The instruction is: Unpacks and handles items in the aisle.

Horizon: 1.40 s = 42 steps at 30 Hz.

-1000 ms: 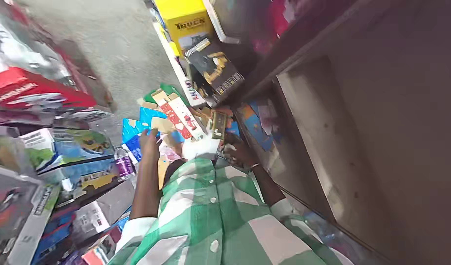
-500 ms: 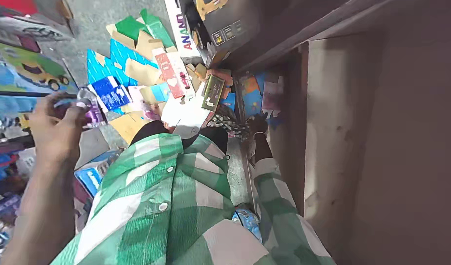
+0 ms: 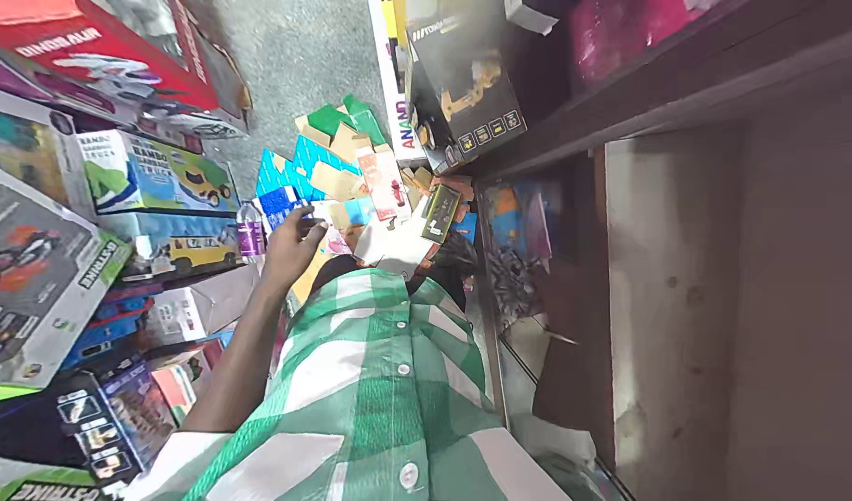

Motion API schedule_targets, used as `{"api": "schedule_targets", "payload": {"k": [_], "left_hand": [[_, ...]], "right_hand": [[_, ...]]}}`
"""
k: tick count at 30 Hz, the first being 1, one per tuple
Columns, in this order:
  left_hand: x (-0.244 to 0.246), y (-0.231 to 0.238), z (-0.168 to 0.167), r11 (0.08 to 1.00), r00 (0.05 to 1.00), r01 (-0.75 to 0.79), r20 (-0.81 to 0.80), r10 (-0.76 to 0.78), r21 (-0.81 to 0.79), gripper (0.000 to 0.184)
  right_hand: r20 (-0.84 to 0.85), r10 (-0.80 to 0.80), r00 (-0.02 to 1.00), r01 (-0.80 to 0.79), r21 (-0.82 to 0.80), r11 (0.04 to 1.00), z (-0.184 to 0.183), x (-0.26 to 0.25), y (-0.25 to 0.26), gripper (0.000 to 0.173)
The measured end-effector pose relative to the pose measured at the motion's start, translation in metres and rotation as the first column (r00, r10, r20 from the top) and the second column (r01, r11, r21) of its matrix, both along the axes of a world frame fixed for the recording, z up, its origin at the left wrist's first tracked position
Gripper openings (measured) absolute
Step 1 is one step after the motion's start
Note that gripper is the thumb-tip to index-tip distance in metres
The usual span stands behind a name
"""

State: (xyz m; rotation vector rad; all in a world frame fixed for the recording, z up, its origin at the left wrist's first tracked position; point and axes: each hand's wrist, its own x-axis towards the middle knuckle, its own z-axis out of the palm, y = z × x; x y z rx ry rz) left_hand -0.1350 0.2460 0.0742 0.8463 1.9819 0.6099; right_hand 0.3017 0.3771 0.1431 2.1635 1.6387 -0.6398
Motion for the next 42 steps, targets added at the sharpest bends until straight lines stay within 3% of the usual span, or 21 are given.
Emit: {"api": "schedule_targets", "payload": {"k": [4,7,9,11,12,14,16,17,20,21,23,25,26,29,31,33,34,36,38,40,42], "left_hand": [[0.016,0.012,-0.008,0.987,0.978,0.15,0.153,-0.14,-0.053,0.044],[0.036,0.02,-0.003,0.973,0.886,0.2,0.446,-0.128,-0.119,0.043],[0.052,0.027,0.013,0.987,0.75,0.029,0.656,0.083,-0.159,0.049],[0.063,0.034,0.034,0.931,0.515,-0.313,0.79,0.332,-0.187,0.054],[0.063,0.038,0.042,0.846,0.394,-0.486,0.809,0.436,-0.219,0.055],[0.05,0.05,0.04,0.647,0.255,-0.729,0.79,0.558,-0.222,0.042],[0.034,0.053,0.033,0.519,0.204,-0.836,0.778,0.595,-0.179,0.036],[0.027,0.052,0.032,0.498,0.204,-0.855,0.788,0.58,-0.145,0.038],[0.019,0.046,0.051,0.537,0.341,-0.843,0.778,0.528,0.005,0.045],[0.021,0.044,0.059,0.558,0.396,-0.828,0.768,0.503,0.062,0.048],[0.028,0.046,0.071,0.575,0.462,-0.8,0.786,0.411,0.17,0.05],[0.038,0.051,0.083,0.573,0.485,-0.778,0.825,0.291,0.256,0.051],[0.045,0.054,0.089,0.559,0.477,-0.78,0.846,0.238,0.283,0.05],[0.046,0.054,0.097,0.489,0.392,-0.829,0.905,0.164,0.271,0.049],[0.026,0.043,0.091,0.411,0.315,-0.886,0.93,0.192,0.215,0.057],[0.007,0.03,0.088,0.313,0.287,-0.931,0.909,0.304,0.189,0.057],[-0.002,0.021,0.086,0.276,0.293,-0.94,0.887,0.357,0.199,0.056],[-0.024,0.021,0.08,0.213,0.323,-0.943,0.854,0.409,0.255,0.056],[-0.034,0.011,0.071,0.185,0.312,-0.95,0.828,0.467,0.253,0.058],[-0.042,0.017,0.072,0.189,0.347,-0.938,0.812,0.47,0.291,0.057],[-0.043,0.026,0.078,0.211,0.436,-0.9,0.785,0.44,0.381,0.054]], "right_hand": [[-0.001,0.29,0.957,-0.29,-0.029,0.957,0.047,-0.032,-0.019,0.035],[-0.093,0.54,0.837,-0.537,0.054,0.842,0.056,-0.078,-0.036,0.028],[-0.125,0.726,0.676,-0.695,0.218,0.685,0.052,-0.111,-0.047,0.026],[-0.121,0.873,0.472,-0.782,0.4,0.478,0.044,-0.137,-0.054,0.024],[-0.138,0.913,0.384,-0.795,0.454,0.403,0.041,-0.146,-0.056,0.024],[-0.2,0.943,0.266,-0.783,0.526,0.332,0.037,-0.159,-0.052,0.026],[-0.341,0.913,0.223,-0.72,0.574,0.39,0.041,-0.16,-0.042,0.028],[-0.412,0.88,0.237,-0.655,0.601,0.458,0.047,-0.157,-0.035,0.027],[-0.6,0.751,0.275,-0.206,0.727,0.655,0.073,-0.154,-0.006,0.037],[-0.649,0.717,0.254,-0.042,0.733,0.679,0.082,-0.16,0.001,0.046],[-0.697,0.695,0.178,0.11,0.716,0.69,0.092,-0.186,0.013,0.059],[-0.679,0.723,0.127,0.067,0.733,0.676,0.081,-0.229,0.012,0.069],[-0.637,0.756,0.151,-0.018,0.763,0.646,0.068,-0.254,0.006,0.067],[-0.419,0.865,0.278,-0.24,0.841,0.485,0.01,-0.305,0.005,0.034],[-0.437,0.755,0.489,-0.359,0.688,0.631,-0.007,-0.313,0.04,0.036],[-0.504,0.569,0.65,-0.281,0.536,0.796,-0.007,-0.322,0.097,0.036],[-0.516,0.536,0.668,-0.19,0.577,0.794,0.009,-0.323,0.114,0.035],[-0.539,0.555,0.634,0.034,0.736,0.676,0.093,-0.328,0.13,0.041],[-0.61,0.552,0.568,0.158,0.74,0.654,0.198,-0.307,0.081,0.047],[-0.591,0.742,0.317,0.548,0.752,0.365,0.219,-0.309,0.057,0.049],[-0.437,0.886,0.155,0.678,0.699,0.226,0.179,-0.33,0.047,0.057]]}}
